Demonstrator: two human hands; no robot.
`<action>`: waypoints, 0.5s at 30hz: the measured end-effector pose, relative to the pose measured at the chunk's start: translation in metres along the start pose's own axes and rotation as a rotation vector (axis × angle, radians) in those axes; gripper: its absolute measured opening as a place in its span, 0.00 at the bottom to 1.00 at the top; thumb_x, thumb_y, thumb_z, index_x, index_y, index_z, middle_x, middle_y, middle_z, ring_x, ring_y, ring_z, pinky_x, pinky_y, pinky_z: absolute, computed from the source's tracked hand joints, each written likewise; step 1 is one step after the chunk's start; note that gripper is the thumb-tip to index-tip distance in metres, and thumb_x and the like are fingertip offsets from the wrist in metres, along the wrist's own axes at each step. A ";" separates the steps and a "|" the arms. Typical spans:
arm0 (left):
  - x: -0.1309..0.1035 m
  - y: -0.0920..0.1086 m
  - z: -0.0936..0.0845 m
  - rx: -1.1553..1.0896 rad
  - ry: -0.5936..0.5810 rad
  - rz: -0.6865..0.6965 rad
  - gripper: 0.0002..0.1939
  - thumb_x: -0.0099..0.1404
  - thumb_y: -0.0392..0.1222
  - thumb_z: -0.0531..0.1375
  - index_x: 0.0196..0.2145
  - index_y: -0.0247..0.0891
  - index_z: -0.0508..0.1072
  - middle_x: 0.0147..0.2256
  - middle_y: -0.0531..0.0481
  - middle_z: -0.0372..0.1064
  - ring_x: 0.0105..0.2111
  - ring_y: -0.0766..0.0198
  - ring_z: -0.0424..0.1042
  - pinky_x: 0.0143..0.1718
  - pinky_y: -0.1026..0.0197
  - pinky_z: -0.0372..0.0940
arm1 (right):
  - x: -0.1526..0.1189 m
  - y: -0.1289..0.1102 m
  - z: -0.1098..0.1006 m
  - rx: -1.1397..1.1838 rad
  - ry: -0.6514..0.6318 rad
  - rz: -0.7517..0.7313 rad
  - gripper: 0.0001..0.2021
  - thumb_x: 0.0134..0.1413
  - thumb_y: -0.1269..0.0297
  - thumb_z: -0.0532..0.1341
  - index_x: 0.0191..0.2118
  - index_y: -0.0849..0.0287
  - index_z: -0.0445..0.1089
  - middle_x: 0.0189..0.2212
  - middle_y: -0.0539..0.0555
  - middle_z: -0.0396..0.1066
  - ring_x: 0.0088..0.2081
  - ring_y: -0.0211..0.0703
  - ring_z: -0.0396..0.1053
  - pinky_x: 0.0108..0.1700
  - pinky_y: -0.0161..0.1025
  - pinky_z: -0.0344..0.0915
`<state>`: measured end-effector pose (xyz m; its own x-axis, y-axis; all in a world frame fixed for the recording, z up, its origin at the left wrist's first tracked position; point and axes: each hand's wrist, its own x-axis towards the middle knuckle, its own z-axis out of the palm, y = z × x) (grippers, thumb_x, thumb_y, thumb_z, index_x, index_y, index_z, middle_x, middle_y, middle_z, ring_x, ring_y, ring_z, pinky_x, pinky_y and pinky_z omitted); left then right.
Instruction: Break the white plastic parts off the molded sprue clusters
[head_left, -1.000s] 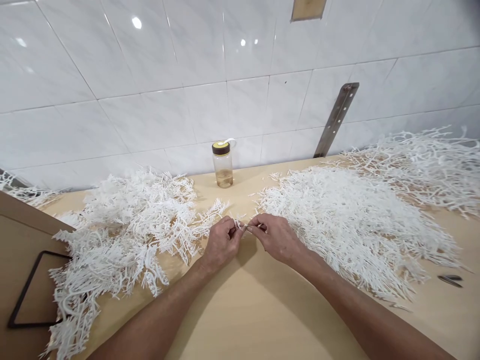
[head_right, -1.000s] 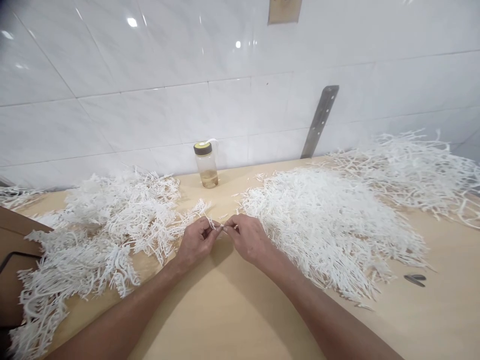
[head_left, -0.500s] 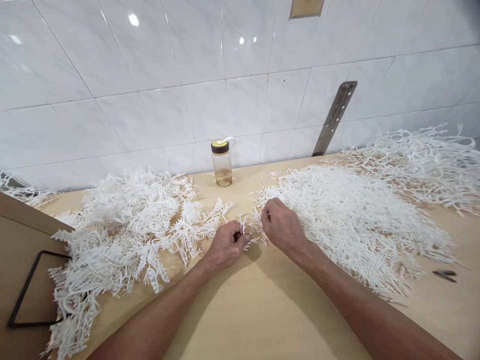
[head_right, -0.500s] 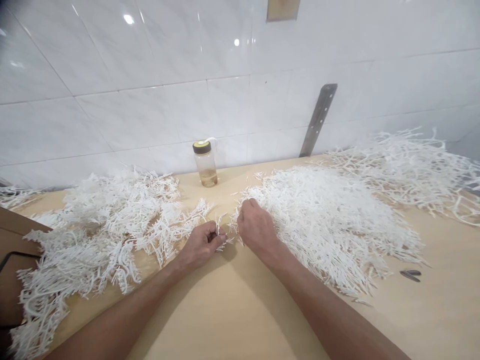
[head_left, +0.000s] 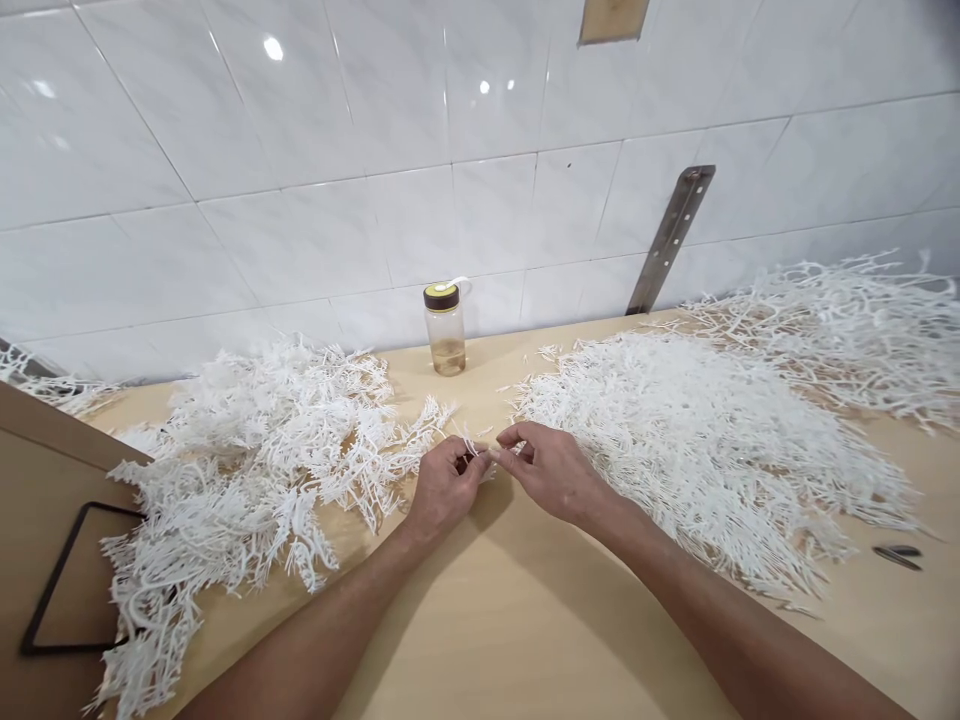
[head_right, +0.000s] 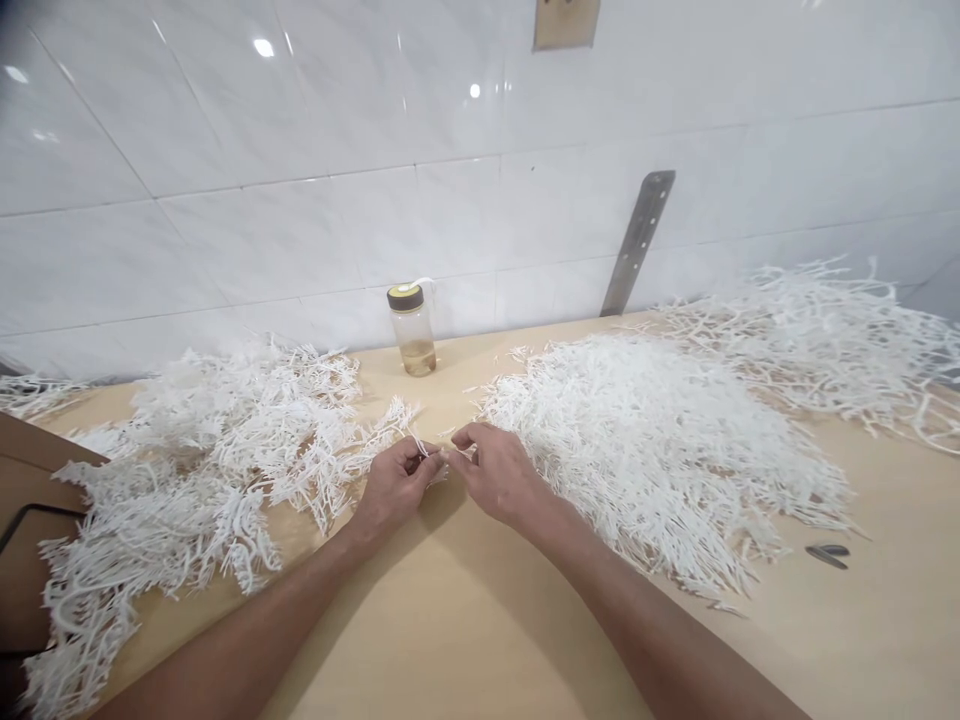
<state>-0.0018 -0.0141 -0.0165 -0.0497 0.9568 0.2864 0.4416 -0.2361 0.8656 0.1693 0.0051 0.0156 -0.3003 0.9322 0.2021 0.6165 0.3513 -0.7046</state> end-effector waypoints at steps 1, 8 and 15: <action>0.001 -0.001 0.000 -0.010 -0.001 -0.004 0.10 0.62 0.44 0.60 0.33 0.36 0.80 0.26 0.51 0.68 0.26 0.66 0.65 0.28 0.64 0.59 | 0.000 0.000 0.002 0.015 -0.021 0.009 0.09 0.58 0.59 0.60 0.36 0.57 0.74 0.31 0.52 0.76 0.30 0.41 0.71 0.33 0.37 0.63; 0.003 -0.006 0.001 -0.151 -0.009 -0.110 0.12 0.59 0.48 0.62 0.32 0.34 0.78 0.26 0.49 0.70 0.26 0.65 0.66 0.29 0.63 0.60 | 0.000 0.006 0.010 0.022 0.036 -0.069 0.08 0.60 0.64 0.58 0.30 0.57 0.71 0.23 0.48 0.70 0.26 0.39 0.67 0.31 0.36 0.60; 0.011 0.005 -0.011 -0.279 0.096 -0.246 0.10 0.54 0.46 0.65 0.25 0.35 0.74 0.23 0.52 0.68 0.25 0.66 0.64 0.29 0.64 0.59 | -0.019 -0.012 0.042 -0.179 0.221 -0.437 0.10 0.63 0.74 0.50 0.32 0.59 0.64 0.30 0.54 0.66 0.29 0.41 0.63 0.30 0.37 0.59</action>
<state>-0.0097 -0.0065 -0.0050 -0.2137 0.9735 0.0821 0.1461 -0.0513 0.9879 0.1374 -0.0205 -0.0086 -0.4085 0.6846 0.6038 0.5889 0.7030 -0.3987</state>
